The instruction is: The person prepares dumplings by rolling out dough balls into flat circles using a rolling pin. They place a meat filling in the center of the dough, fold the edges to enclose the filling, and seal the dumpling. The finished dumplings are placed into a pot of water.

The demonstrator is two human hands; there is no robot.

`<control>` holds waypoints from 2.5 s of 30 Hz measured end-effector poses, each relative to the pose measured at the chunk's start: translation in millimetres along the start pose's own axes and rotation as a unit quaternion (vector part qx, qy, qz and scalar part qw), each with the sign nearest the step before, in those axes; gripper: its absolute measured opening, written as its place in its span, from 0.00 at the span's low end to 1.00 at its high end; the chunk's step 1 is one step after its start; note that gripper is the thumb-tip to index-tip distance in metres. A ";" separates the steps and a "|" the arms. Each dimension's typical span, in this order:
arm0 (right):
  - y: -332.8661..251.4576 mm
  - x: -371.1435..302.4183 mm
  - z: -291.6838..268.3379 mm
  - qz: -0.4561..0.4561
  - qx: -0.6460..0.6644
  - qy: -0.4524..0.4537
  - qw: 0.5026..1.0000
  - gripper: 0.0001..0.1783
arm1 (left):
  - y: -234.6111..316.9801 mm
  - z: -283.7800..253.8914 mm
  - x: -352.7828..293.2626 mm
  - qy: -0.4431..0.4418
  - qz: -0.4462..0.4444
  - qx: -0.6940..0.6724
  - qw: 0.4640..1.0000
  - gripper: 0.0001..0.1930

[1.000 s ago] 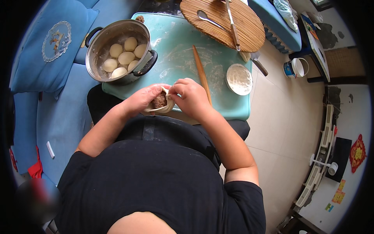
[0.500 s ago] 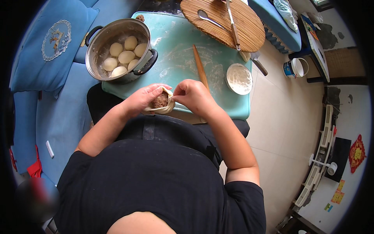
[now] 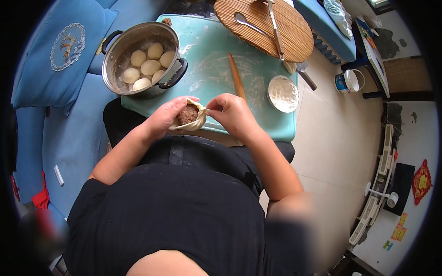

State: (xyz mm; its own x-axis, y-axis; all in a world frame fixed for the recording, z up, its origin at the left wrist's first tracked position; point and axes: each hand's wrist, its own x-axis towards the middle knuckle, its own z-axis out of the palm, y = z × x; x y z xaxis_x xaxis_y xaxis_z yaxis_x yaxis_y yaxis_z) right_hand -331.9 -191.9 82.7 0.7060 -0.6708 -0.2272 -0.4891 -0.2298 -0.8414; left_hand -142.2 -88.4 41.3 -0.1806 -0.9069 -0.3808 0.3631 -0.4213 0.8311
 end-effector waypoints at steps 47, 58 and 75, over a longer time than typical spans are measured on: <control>7.7 0.7 17.9 -0.073 -0.028 0.019 0.997 0.11 | -6.3 4.5 7.4 -0.003 0.003 -0.024 1.000 0.20; 15.7 0.0 19.7 -0.174 -0.111 0.103 0.973 0.05 | 0.4 5.7 3.8 0.078 -0.003 -0.055 0.995 0.16; 2.2 -2.5 17.9 -0.104 -0.040 0.068 0.991 0.05 | -3.6 7.9 0.0 0.116 0.030 -0.043 0.992 0.16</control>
State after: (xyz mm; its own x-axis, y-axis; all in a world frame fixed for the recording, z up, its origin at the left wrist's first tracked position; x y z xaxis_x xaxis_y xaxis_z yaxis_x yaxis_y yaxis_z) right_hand -325.6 -178.1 72.7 0.7232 -0.6904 0.0200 -0.3826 -0.4246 -0.8206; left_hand -150.7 -86.9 41.5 0.0558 -0.9045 -0.4228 0.4447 -0.3567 0.8216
